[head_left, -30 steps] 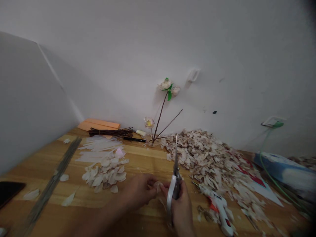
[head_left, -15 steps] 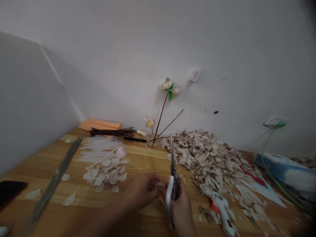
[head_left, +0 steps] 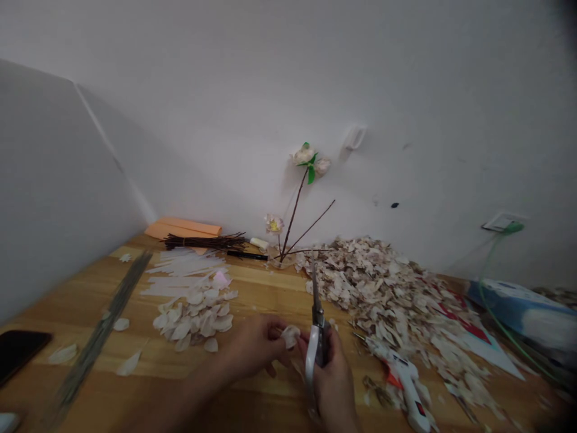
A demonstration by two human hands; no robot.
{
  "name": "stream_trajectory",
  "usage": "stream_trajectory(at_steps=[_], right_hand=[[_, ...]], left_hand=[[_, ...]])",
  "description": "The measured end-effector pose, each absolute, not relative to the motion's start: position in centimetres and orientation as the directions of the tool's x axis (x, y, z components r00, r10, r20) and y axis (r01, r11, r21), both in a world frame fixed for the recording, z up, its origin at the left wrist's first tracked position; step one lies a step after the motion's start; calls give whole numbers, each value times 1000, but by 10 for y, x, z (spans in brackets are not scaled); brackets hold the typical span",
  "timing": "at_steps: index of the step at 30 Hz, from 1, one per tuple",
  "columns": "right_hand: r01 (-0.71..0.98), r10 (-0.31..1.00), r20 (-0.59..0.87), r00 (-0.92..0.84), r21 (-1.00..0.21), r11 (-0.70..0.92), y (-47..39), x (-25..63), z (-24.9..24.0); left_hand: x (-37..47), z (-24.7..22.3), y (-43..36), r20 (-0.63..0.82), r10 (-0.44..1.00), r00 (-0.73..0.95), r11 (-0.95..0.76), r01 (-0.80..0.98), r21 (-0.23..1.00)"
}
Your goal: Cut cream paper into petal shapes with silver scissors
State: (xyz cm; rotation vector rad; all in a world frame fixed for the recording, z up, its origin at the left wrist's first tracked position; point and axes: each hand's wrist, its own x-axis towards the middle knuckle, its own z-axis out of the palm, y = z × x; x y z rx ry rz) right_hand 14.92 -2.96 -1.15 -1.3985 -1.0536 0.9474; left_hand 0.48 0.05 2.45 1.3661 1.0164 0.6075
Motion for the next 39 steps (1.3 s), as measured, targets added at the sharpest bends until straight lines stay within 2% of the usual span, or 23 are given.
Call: stream_trajectory(at_steps=[4, 8, 16, 20, 25, 31, 39], right_hand=[[144, 954, 43, 295, -990, 0, -29, 149, -18], [99, 956, 49, 289, -995, 21, -28, 147, -18], [114, 945, 46, 324, -993, 9, -29, 149, -20], [82, 943, 63, 327, -996, 38, -29, 147, -18], [34, 933, 18, 359, -999, 6, -30, 144, -12], [96, 936, 39, 349, -995, 6, -30, 147, -13], [83, 935, 74, 347, -995, 48, -28, 147, -17]], left_hand=[[5, 25, 0, -213, 865, 455, 122, 221, 968], [8, 20, 0, -184, 884, 430, 84, 242, 967], [7, 17, 0, -148, 890, 432, 34, 261, 965], [7, 18, 1, -181, 887, 424, 89, 229, 969], [8, 23, 2, -229, 859, 458, 155, 193, 969], [5, 24, 2, -211, 862, 462, 139, 184, 973], [-5, 32, 3, -224, 814, 536, 143, 189, 972]])
